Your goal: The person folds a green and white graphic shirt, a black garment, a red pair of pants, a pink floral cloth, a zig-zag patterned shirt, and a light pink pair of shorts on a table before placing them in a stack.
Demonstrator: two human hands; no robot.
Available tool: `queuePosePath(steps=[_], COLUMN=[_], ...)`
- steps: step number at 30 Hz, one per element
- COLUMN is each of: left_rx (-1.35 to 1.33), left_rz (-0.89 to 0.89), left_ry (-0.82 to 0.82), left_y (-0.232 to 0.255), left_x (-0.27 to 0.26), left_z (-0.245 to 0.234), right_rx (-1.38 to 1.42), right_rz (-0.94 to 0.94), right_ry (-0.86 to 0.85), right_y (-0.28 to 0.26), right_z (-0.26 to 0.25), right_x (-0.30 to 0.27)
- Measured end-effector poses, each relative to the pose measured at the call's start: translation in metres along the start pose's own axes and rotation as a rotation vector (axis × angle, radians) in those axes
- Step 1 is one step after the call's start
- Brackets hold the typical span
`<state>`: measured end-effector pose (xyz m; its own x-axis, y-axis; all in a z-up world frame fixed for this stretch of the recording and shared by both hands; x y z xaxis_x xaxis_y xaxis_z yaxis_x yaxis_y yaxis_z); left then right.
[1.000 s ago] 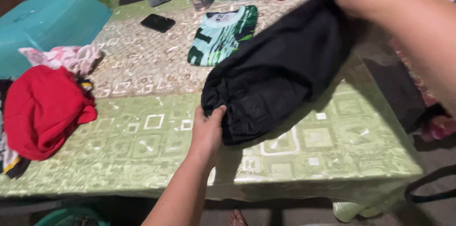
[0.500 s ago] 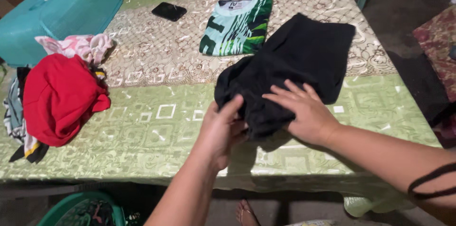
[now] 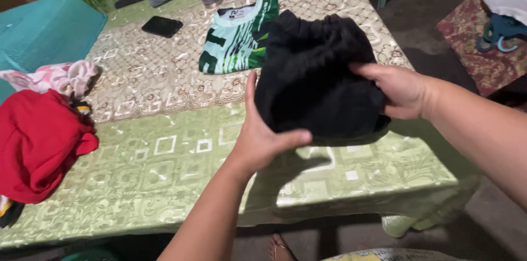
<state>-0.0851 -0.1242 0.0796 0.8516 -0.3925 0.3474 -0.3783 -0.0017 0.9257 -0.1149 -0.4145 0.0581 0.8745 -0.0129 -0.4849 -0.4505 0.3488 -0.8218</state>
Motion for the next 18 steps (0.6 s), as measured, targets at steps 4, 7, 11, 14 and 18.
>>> queuePosePath(steps=[4, 7, 11, 14, 18], left_rx=[0.087, 0.381, 0.218, 0.15, -0.114], left_rz=[-0.194, -0.5, -0.728, -0.74, -0.684], left_ry=[0.146, 0.274, 0.279, 0.217, 0.31], left_y=[-0.036, -0.062, -0.072, -0.067, -0.054], left_x=[0.026, 0.037, 0.045, 0.051, 0.069], left_z=[0.012, 0.016, 0.026, 0.027, 0.011], right_rx=[-0.012, -0.568, -1.388, -1.652, -1.443], right_rz=[0.045, -0.56, -1.094, -1.186, -0.565], right_ry=[0.284, 0.906, 0.66, 0.414, 0.335], right_y=[0.0, -0.01, 0.004, 0.023, 0.019], right_z=[0.0, 0.012, 0.053, 0.076, 0.073], right_x=[0.007, -0.001, -0.021, -0.009, 0.02])
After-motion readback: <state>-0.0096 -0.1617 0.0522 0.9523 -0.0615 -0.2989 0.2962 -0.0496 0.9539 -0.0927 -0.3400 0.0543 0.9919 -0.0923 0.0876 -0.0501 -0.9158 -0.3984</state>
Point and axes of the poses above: each hand's wrist, its own x-axis towards the middle knuckle, its own z-axis out of the palm, y = z × x, the point moved 2 cm from there along x, towards the middle knuckle, and after that the axes turned 9 degrees about y, right-handed, at the moved point
